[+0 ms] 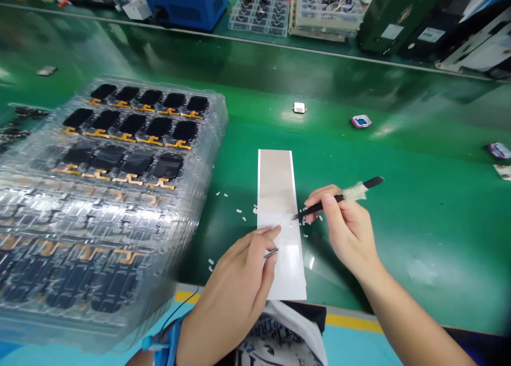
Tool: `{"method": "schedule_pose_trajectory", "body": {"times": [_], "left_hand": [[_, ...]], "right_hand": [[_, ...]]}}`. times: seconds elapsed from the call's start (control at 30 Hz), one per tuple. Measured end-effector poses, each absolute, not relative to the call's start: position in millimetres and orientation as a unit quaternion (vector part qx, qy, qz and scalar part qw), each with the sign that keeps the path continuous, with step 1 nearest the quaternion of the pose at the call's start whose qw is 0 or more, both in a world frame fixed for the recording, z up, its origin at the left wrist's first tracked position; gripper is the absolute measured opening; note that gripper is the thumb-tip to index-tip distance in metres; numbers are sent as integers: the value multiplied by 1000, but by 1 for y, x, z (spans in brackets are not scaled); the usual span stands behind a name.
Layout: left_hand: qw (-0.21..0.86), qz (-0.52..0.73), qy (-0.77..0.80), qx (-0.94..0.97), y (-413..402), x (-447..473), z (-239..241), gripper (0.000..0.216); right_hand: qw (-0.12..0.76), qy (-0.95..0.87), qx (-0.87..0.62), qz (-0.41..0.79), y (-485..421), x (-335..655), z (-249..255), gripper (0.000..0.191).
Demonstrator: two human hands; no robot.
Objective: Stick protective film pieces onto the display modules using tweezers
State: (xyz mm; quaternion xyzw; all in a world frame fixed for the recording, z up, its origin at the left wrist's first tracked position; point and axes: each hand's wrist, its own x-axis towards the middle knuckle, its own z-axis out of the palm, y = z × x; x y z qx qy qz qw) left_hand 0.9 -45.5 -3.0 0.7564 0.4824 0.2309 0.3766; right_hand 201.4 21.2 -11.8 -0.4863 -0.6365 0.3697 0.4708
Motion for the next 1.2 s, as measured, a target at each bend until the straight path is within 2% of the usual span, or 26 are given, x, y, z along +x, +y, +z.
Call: {"method": "schedule_pose_trajectory", "body": {"times": [0.1,0.37,0.77,1.2], "left_hand": [[345,239,461,782,-34,10,-4,9],[256,196,432,842,-15,24,-12,19],[287,229,483,795,-10,25,-15,20],[311,251,489,776,-10,24,-21,13]], "right_hand": [[478,-596,-510,395,25,209,-17,12],[479,-519,-577,411,18,215,-32,21],[497,-465,-561,471,20,210,-31,25],[521,-465,-553,454,21,209,-35,25]]}}
